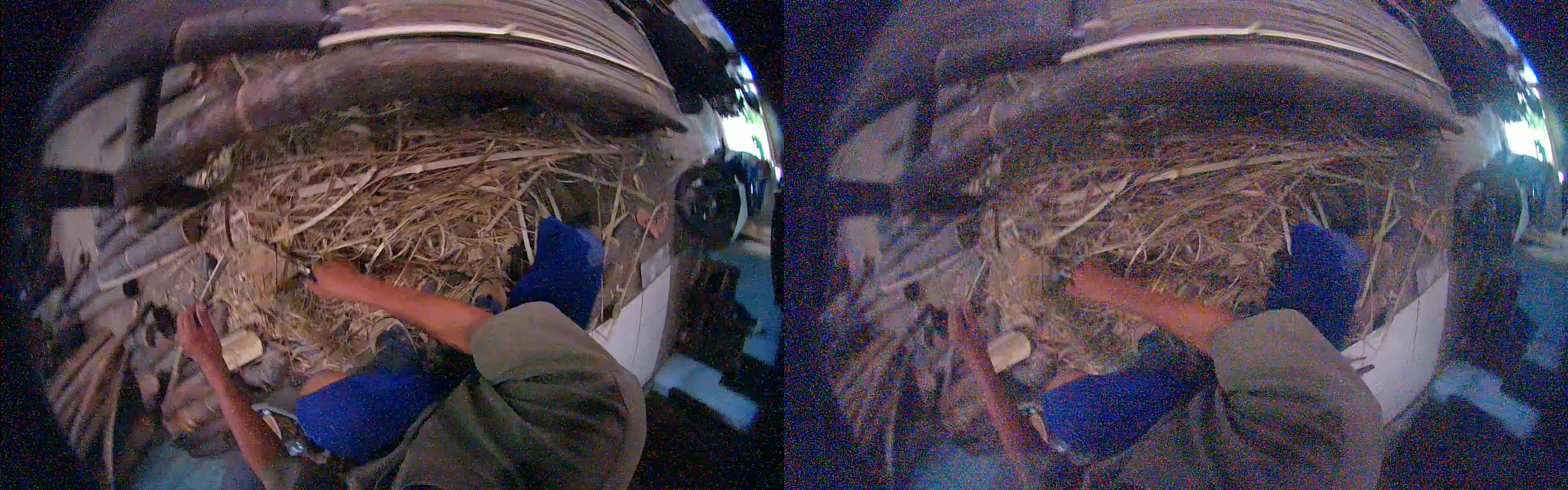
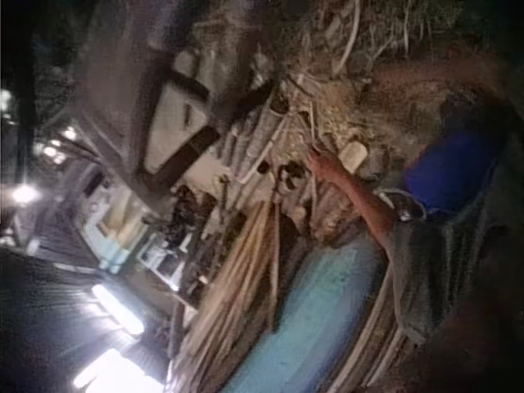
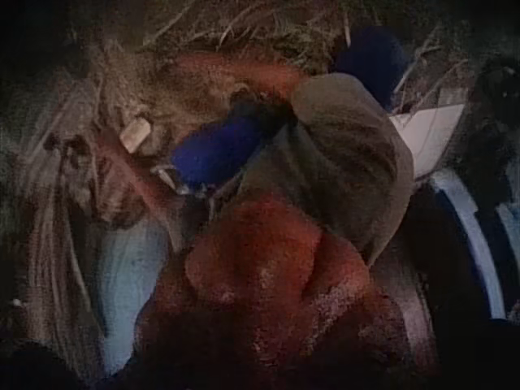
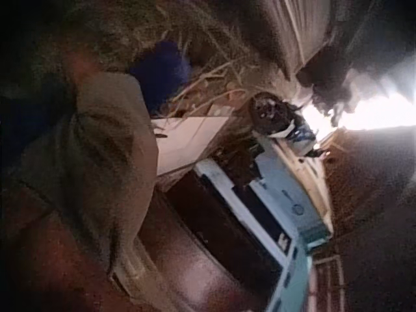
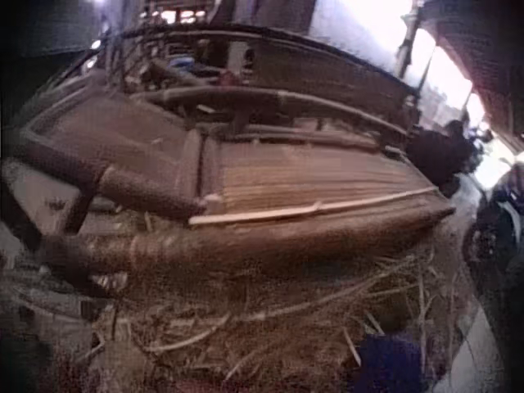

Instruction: The person sits on the floor and uses a knife to split and smooth thin bamboo strips. They repeatedly place the prepared strips into a large curved bamboo frame, aligning them with existing strips to form a woven panel.

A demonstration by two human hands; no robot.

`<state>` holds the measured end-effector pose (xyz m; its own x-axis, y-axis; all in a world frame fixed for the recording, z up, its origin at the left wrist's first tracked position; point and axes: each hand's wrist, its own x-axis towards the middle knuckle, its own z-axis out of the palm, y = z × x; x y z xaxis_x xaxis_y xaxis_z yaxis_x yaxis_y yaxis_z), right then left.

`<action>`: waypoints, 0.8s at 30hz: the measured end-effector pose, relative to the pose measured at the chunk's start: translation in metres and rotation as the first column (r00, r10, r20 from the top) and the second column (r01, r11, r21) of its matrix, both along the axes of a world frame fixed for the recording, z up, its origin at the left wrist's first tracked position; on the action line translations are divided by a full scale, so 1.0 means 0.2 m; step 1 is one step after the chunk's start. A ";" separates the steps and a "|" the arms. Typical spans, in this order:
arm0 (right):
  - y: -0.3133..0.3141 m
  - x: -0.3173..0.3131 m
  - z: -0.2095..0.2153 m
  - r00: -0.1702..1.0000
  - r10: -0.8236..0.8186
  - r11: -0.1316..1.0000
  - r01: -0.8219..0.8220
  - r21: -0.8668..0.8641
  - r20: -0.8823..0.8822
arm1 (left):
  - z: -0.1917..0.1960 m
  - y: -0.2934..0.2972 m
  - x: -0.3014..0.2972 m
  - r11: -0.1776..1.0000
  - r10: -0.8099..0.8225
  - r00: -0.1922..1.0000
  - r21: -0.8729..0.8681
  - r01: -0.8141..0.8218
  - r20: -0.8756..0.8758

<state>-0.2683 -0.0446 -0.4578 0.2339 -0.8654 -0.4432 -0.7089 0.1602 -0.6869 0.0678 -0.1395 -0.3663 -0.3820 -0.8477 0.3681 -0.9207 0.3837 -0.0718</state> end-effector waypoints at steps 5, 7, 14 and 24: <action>0.05 -0.05 0.53 0.988 -0.074 0.994 0.083 -0.066 0.138 | 0.45 0.01 -0.76 0.935 -0.129 0.961 0.293 0.200 -0.245; 0.04 0.04 0.49 0.882 -0.104 0.926 0.254 -0.279 0.459 | 0.70 0.03 -1.17 0.872 -0.274 0.903 0.312 0.378 -0.330; -0.01 -0.48 1.08 0.543 -0.231 0.897 0.441 -0.041 0.807 | 1.18 0.09 -1.82 0.698 -0.431 0.717 0.302 0.649 -0.547; -0.03 -1.23 1.33 0.158 -0.406 0.356 0.934 -0.004 0.900 | 0.79 0.12 -1.25 0.800 -0.175 0.914 0.488 0.348 -0.365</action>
